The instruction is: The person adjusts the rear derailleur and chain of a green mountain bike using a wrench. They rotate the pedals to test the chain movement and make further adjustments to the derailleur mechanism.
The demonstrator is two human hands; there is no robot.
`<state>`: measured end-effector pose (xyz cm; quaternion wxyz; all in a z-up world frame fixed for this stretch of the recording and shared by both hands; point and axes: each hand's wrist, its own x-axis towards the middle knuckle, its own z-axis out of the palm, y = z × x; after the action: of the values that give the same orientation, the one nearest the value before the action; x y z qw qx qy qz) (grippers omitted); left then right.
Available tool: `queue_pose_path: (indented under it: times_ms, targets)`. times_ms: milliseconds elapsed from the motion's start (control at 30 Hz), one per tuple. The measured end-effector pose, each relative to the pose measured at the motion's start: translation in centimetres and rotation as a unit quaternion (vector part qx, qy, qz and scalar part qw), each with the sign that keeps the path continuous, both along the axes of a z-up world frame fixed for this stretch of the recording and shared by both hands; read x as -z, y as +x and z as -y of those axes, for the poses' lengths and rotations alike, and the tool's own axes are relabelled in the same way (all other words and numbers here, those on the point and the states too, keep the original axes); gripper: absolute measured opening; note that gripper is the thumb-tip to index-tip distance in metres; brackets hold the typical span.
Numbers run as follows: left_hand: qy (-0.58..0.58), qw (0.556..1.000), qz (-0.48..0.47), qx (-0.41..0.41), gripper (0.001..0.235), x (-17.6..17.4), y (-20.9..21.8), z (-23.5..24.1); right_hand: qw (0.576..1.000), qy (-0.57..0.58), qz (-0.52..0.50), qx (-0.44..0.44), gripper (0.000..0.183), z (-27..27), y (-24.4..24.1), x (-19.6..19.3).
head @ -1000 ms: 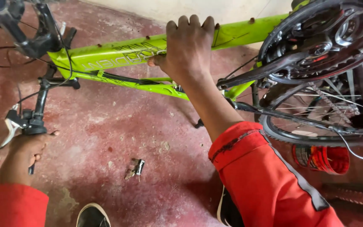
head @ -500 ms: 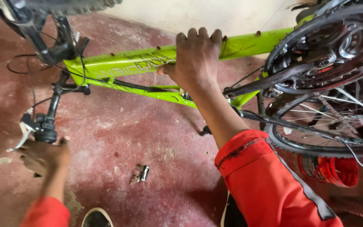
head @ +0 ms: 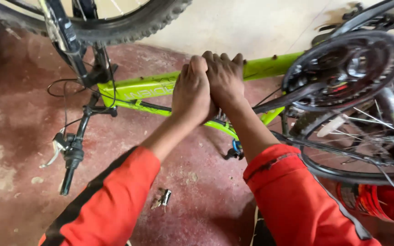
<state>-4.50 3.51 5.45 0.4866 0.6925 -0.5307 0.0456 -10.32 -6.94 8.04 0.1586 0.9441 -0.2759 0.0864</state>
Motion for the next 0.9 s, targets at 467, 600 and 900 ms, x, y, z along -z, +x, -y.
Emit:
queue_pose_path:
  times_ms: [467,600,900]
  targets:
    - [0.006,1.000,0.014,-0.019,0.068,7.2,5.0,4.2,0.956,0.187,0.197,-0.114,0.047,-0.8,-2.8,-1.7]
    - [0.043,0.997,-0.064,-0.030,0.057,5.9,4.6,3.1,0.883,0.342,0.250,-0.201,0.048,-4.8,-6.6,-5.5]
    - [-0.019,0.991,0.106,-0.075,0.063,-1.0,-3.1,7.4,0.803,0.575,-0.150,-0.052,0.025,-6.4,-26.9,-10.8]
